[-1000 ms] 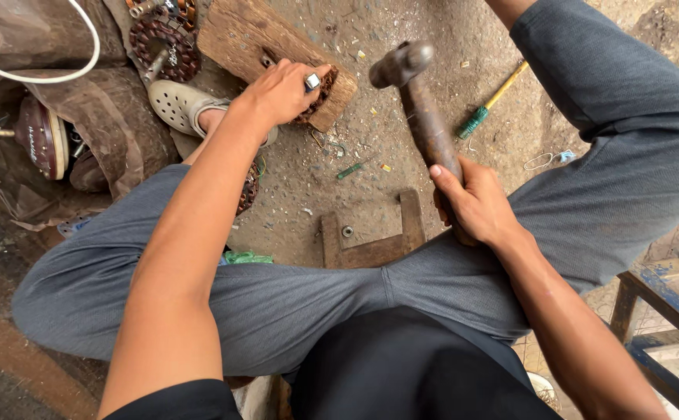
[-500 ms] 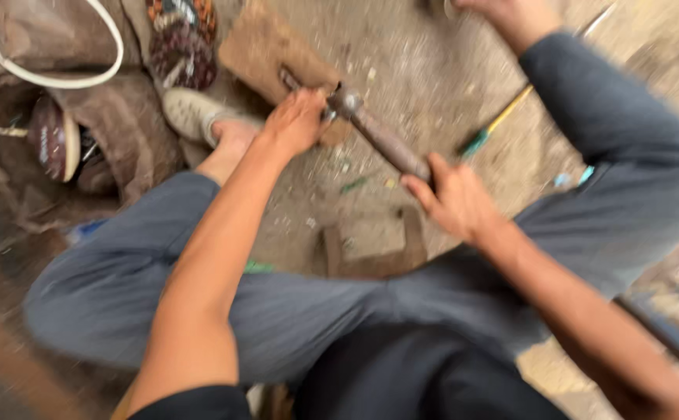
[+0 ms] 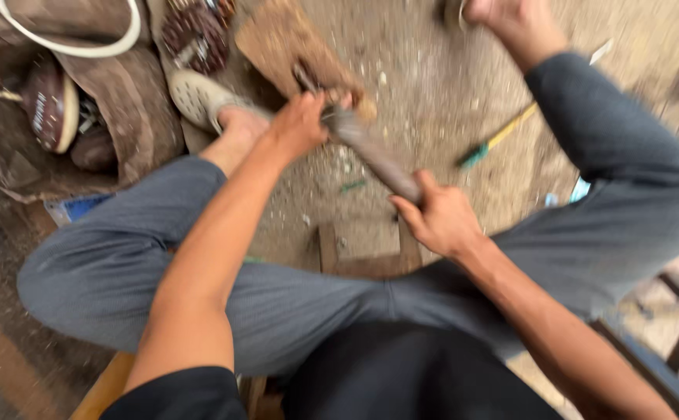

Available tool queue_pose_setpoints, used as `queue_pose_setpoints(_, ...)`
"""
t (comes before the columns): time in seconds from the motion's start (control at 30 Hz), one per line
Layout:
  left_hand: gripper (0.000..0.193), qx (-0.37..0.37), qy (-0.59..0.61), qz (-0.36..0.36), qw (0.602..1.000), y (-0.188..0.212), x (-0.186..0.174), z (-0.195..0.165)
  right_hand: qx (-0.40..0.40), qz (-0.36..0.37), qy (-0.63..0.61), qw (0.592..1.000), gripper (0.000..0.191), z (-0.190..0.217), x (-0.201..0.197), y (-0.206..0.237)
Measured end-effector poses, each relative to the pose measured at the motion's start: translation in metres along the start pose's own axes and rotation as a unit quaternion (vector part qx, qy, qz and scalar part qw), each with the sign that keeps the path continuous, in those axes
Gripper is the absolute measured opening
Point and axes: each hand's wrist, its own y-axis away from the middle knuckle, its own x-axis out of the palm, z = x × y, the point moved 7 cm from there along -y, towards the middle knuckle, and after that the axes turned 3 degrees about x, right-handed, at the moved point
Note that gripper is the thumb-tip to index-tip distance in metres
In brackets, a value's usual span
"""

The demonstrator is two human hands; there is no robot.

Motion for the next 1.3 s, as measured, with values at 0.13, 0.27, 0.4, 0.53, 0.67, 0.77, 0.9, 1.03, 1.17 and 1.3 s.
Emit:
queue_pose_setpoints(0.13, 0.035, -0.022, -0.092, 0.127, 0.987, 0.0, 0.021, 0.008, -0.024, -0.018, 0.011, 0.999, 0.048, 0.008, 0.0, -0.004)
queue_pose_setpoints(0.27, 0.059, -0.033, 0.015, 0.027, 0.999, 0.002, 0.007, 0.007, 0.005, 0.037, 0.003, 0.999, 0.047, 0.001, 0.004, -0.002)
queue_pose_setpoints(0.4, 0.069, -0.052, 0.045, 0.028, 0.997, 0.004, 0.002, 0.007, -0.031, 0.013, 0.016, 0.999, 0.046, 0.005, -0.005, -0.002)
queue_pose_setpoints(0.53, 0.056, -0.064, 0.066, 0.057, 0.994, 0.006, 0.014, 0.008, -0.018, 0.015, 0.014, 1.0, 0.051, 0.009, -0.003, -0.006)
queue_pose_setpoints(0.67, 0.063, 0.058, 0.037, -0.16, 0.985, 0.008, -0.009, -0.001, -0.006, 0.037, 0.064, 0.997, 0.043, 0.01, 0.001, -0.007)
queue_pose_setpoints(0.77, 0.079, -0.057, 0.122, -0.056, 0.989, 0.01, 0.009, 0.016, 0.03, 0.031, 0.0, 0.999, 0.043, 0.003, -0.004, 0.0)
queue_pose_setpoints(0.9, 0.043, -0.066, 0.139, -0.141, 0.978, 0.011, -0.01, 0.017, 0.05, 0.001, -0.061, 0.997, 0.04, -0.01, -0.014, 0.0)
queue_pose_setpoints(1.03, 0.039, -0.221, 0.229, -0.039, 0.947, 0.005, -0.002, 0.038, 0.174, -0.009, -0.164, 0.971, 0.038, -0.043, -0.007, -0.001)
queue_pose_setpoints(1.17, 0.039, -0.236, 0.28, -0.056, 0.929, 0.002, -0.01, 0.044, 0.231, -0.015, -0.293, 0.928, 0.035, -0.07, -0.002, 0.008)
queue_pose_setpoints(1.3, 0.033, -0.201, 0.296, -0.13, 0.925, 0.003, -0.031, 0.035, 0.215, -0.035, -0.341, 0.914, 0.034, -0.084, -0.011, 0.01)
